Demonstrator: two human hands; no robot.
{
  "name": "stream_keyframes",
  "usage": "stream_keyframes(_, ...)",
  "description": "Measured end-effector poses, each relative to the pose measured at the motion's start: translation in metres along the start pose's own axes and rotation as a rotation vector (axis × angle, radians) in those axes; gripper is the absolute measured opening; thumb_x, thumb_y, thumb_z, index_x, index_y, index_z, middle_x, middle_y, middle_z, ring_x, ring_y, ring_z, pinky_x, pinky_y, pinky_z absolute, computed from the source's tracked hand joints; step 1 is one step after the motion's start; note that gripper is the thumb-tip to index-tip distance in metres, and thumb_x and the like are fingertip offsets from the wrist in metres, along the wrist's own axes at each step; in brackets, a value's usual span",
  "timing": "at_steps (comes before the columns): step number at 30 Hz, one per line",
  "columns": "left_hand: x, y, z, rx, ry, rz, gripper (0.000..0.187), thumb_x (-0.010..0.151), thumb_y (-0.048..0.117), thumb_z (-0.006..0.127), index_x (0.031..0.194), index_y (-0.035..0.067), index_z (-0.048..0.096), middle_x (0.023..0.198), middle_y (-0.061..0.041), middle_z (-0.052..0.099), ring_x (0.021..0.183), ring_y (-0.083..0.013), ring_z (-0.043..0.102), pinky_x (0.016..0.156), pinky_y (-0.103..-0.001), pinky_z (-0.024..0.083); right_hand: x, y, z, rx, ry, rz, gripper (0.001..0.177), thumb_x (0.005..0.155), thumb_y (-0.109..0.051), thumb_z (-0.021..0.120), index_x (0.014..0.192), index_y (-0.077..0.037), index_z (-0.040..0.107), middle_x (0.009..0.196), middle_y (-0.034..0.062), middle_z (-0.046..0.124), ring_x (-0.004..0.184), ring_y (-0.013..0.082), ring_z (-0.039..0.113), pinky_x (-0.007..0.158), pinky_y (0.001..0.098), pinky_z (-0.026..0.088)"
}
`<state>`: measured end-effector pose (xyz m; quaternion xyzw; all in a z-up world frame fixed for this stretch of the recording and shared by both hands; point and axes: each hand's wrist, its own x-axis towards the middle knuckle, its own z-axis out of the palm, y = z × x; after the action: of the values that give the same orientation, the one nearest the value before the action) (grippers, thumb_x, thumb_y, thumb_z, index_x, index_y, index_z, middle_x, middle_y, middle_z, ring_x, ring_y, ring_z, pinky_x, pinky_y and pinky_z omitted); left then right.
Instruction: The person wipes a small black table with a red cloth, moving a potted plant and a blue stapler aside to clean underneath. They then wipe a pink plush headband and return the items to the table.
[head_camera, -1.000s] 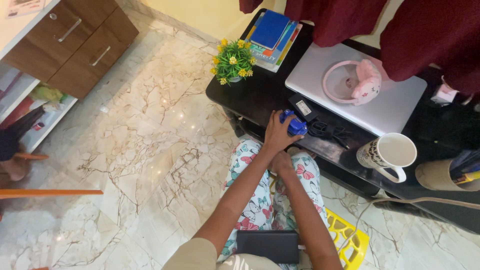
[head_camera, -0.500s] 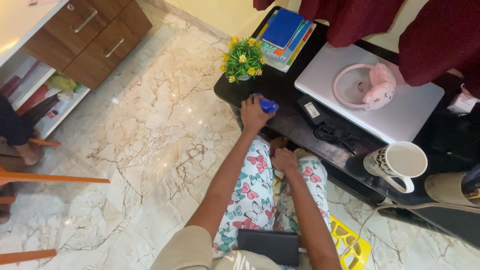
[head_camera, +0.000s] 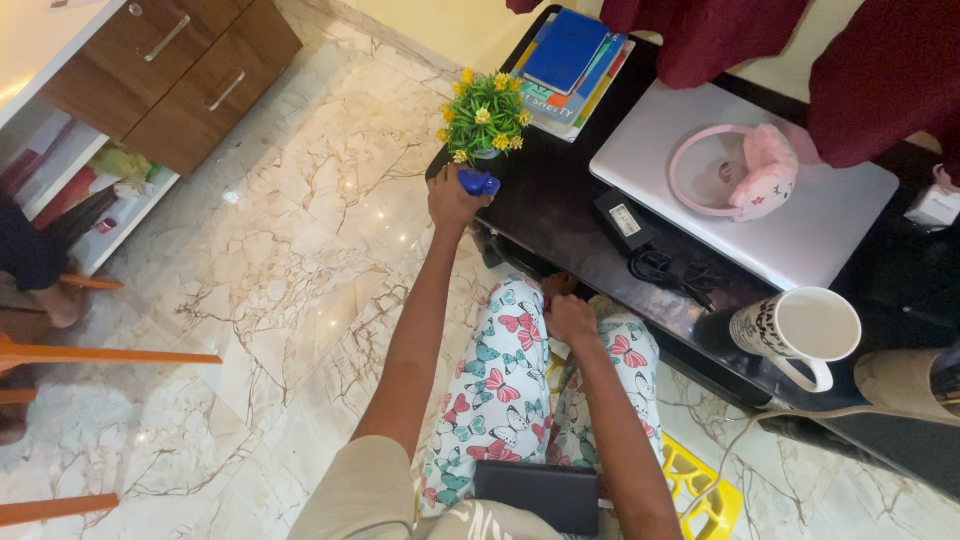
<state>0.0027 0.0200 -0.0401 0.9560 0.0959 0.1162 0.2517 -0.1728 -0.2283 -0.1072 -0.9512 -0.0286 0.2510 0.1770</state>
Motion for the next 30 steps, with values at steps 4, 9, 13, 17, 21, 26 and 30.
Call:
stream_keyframes(4, 0.007, -0.01, -0.004, 0.004, 0.029, 0.014, 0.086, 0.053, 0.038, 0.097, 0.126, 0.015, 0.06, 0.135, -0.016, 0.059, 0.124, -0.0376, 0.051, 0.104, -0.045, 0.046, -0.003, 0.0, -0.003, 0.036, 0.003, 0.011, 0.043, 0.089, -0.035, 0.059, 0.118, -0.005, 0.07, 0.122, 0.024, 0.069, 0.117, 0.0416, 0.065, 0.101, 0.051, 0.051)
stream_keyframes(9, 0.01, -0.01, -0.014, 0.02, -0.067, -0.064, 0.086, 0.054, 0.038, 0.095, 0.129, 0.019, 0.058, 0.13, -0.007, 0.063, 0.126, -0.0328, 0.053, 0.103, -0.044, 0.049, -0.006, -0.002, -0.008, 0.04, 0.005, 0.004, 0.042, 0.087, -0.033, 0.059, 0.117, -0.005, 0.07, 0.119, 0.0246, 0.07, 0.114, 0.0423, 0.067, 0.1, 0.0514, 0.053)
stream_keyframes(13, 0.007, -0.007, -0.019, 0.009, -0.07, -0.049, 0.092, 0.053, 0.04, 0.095, 0.132, 0.02, 0.053, 0.136, -0.008, 0.058, 0.129, -0.0333, 0.051, 0.1, -0.048, 0.05, -0.006, -0.003, -0.006, 0.055, 0.019, 0.018, 0.041, 0.087, -0.032, 0.059, 0.114, -0.004, 0.073, 0.12, 0.0241, 0.07, 0.114, 0.0421, 0.067, 0.1, 0.051, 0.053)
stream_keyframes(17, -0.007, -0.016, -0.015, -0.011, -0.002, 0.027, 0.107, 0.048, 0.044, 0.1, 0.138, 0.017, 0.049, 0.146, -0.02, 0.045, 0.133, -0.0429, 0.044, 0.098, -0.054, 0.046, -0.008, -0.001, -0.003, 0.028, 0.006, 0.026, 0.041, 0.088, -0.033, 0.059, 0.113, -0.004, 0.075, 0.12, 0.0244, 0.071, 0.114, 0.0415, 0.068, 0.1, 0.0503, 0.054)
stream_keyframes(21, -0.027, -0.026, -0.015, -0.104, 0.045, -0.018, 0.096, 0.055, 0.039, 0.097, 0.135, 0.015, 0.05, 0.141, -0.023, 0.048, 0.128, -0.0437, 0.048, 0.103, -0.051, 0.047, -0.016, 0.0, -0.005, 0.009, -0.007, 0.029, 0.042, 0.09, -0.036, 0.059, 0.113, -0.004, 0.074, 0.12, 0.0236, 0.07, 0.114, 0.0405, 0.068, 0.1, 0.0506, 0.053)
stream_keyframes(26, -0.058, -0.014, -0.032, -0.49, -0.017, -0.274, 0.084, 0.067, 0.043, 0.091, 0.133, 0.012, 0.051, 0.134, -0.025, 0.06, 0.118, -0.0399, 0.063, 0.099, -0.046, 0.053, -0.035, 0.002, -0.01, 0.052, 0.132, -0.021, 0.042, 0.088, -0.028, 0.059, 0.124, -0.008, 0.064, 0.114, 0.0255, 0.071, 0.107, 0.0438, 0.069, 0.095, 0.053, 0.054)
stream_keyframes(30, -0.099, 0.019, -0.056, -1.615, -0.381, -0.696, 0.08, 0.072, 0.037, 0.079, 0.139, 0.018, 0.041, 0.138, -0.03, 0.046, 0.125, -0.0442, 0.055, 0.102, -0.051, 0.054, -0.051, 0.002, -0.013, 0.149, 0.3, -0.021, 0.047, 0.085, -0.022, 0.061, 0.131, -0.01, 0.059, 0.106, 0.0267, 0.072, 0.101, 0.0457, 0.069, 0.091, 0.0541, 0.054)
